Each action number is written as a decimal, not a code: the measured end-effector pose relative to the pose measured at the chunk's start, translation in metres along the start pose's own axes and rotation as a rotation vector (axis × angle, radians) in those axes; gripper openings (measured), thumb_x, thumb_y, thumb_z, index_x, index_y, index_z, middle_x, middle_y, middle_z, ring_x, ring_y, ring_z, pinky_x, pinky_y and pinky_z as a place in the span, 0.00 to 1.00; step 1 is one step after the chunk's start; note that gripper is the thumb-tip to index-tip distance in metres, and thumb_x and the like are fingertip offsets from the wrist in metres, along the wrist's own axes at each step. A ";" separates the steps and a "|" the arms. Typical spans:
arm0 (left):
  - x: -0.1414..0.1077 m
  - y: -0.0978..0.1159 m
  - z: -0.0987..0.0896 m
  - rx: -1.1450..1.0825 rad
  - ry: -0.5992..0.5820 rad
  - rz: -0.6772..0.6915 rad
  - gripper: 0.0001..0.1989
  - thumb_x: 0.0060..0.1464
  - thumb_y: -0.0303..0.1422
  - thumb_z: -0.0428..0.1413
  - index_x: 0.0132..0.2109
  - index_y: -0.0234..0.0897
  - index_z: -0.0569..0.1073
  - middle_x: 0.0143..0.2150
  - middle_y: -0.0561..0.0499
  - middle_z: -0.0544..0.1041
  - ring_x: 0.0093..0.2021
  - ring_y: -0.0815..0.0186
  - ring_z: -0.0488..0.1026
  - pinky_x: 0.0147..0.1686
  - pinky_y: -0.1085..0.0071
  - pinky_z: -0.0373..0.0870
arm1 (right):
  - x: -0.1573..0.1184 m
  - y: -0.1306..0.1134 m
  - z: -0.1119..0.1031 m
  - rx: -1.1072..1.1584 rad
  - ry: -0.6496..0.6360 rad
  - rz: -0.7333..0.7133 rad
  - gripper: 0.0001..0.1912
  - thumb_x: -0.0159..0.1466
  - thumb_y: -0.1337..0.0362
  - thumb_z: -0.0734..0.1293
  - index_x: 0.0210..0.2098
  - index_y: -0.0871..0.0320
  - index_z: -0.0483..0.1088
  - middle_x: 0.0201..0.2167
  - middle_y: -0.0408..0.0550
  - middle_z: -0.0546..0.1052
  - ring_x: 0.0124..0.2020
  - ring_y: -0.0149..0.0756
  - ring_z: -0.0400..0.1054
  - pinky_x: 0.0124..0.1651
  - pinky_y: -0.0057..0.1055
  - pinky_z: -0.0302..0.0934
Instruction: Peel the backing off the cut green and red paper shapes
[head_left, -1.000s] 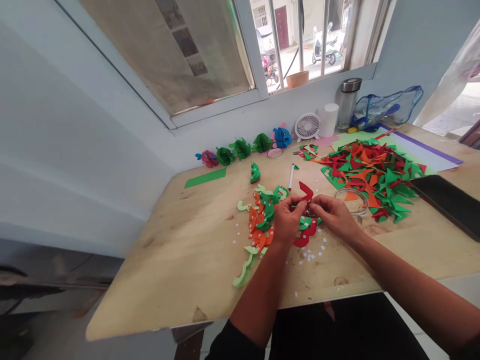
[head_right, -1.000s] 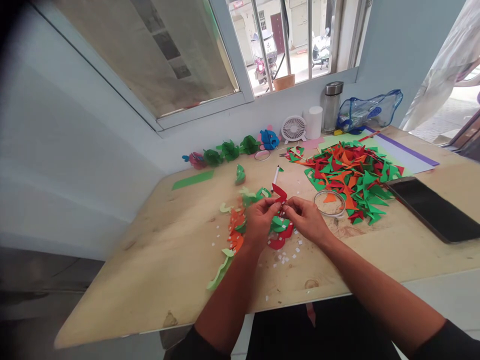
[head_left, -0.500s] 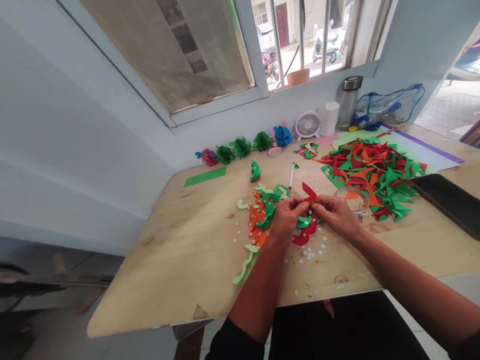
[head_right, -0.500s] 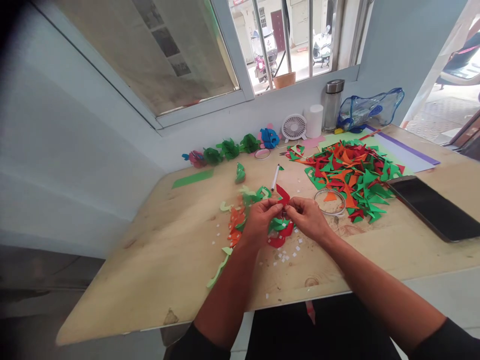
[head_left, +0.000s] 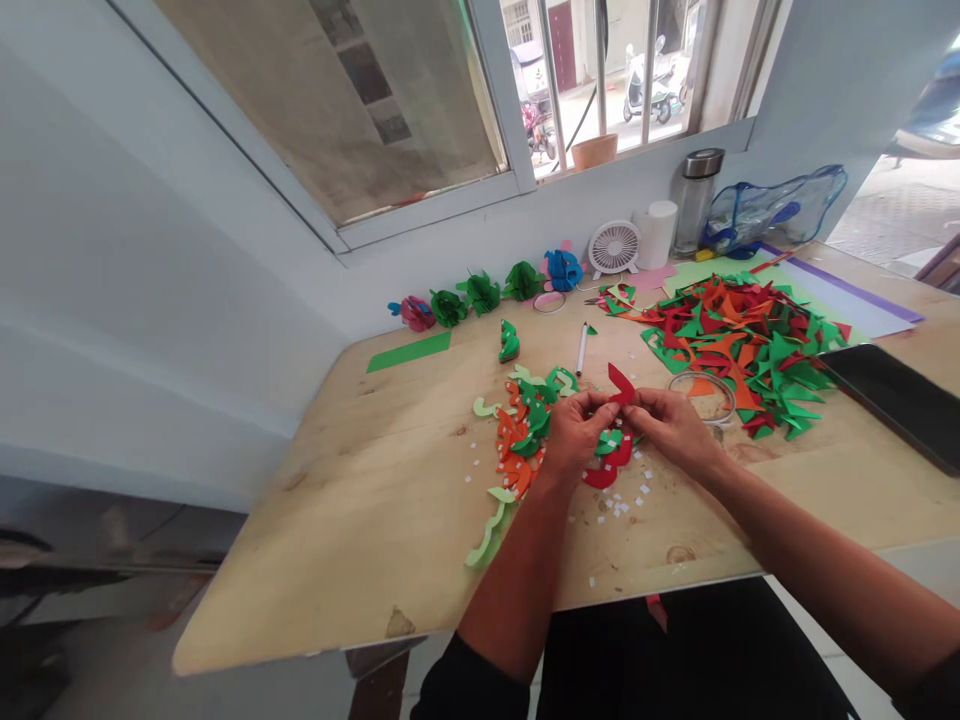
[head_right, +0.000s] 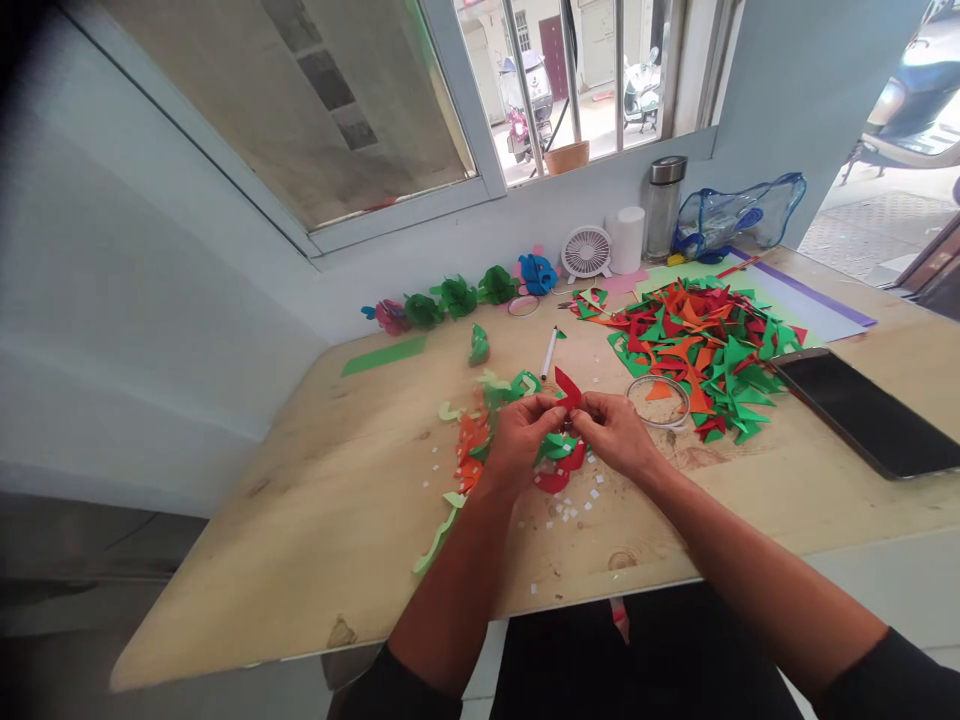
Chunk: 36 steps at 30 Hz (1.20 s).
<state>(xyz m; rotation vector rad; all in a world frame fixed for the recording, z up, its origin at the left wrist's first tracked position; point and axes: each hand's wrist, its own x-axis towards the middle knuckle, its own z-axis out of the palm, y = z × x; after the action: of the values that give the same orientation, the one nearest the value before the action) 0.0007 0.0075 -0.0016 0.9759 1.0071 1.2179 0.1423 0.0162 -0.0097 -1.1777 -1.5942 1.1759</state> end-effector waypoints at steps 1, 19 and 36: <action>0.000 0.000 0.000 0.001 0.000 0.001 0.09 0.39 0.35 0.63 0.25 0.33 0.74 0.21 0.54 0.74 0.22 0.72 0.67 0.25 0.75 0.64 | 0.000 0.000 0.000 0.006 0.000 0.004 0.10 0.54 0.61 0.62 0.24 0.61 0.70 0.18 0.42 0.72 0.21 0.30 0.63 0.24 0.26 0.55; 0.000 0.001 -0.001 0.013 0.007 0.001 0.08 0.39 0.34 0.63 0.24 0.34 0.75 0.21 0.54 0.73 0.21 0.73 0.67 0.24 0.76 0.64 | 0.000 0.000 0.001 0.005 0.011 -0.001 0.08 0.52 0.61 0.65 0.27 0.59 0.73 0.20 0.44 0.75 0.25 0.36 0.67 0.26 0.28 0.60; 0.002 0.000 -0.002 -0.053 -0.002 -0.013 0.06 0.40 0.32 0.62 0.25 0.33 0.75 0.21 0.53 0.73 0.22 0.73 0.67 0.26 0.76 0.63 | -0.002 -0.013 0.000 0.044 -0.046 -0.017 0.09 0.55 0.61 0.63 0.24 0.59 0.69 0.20 0.43 0.73 0.23 0.32 0.64 0.27 0.27 0.57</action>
<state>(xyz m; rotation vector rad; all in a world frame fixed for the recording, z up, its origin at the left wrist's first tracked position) -0.0015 0.0092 -0.0027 0.9276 0.9735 1.2264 0.1399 0.0121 0.0028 -1.1147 -1.6011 1.2287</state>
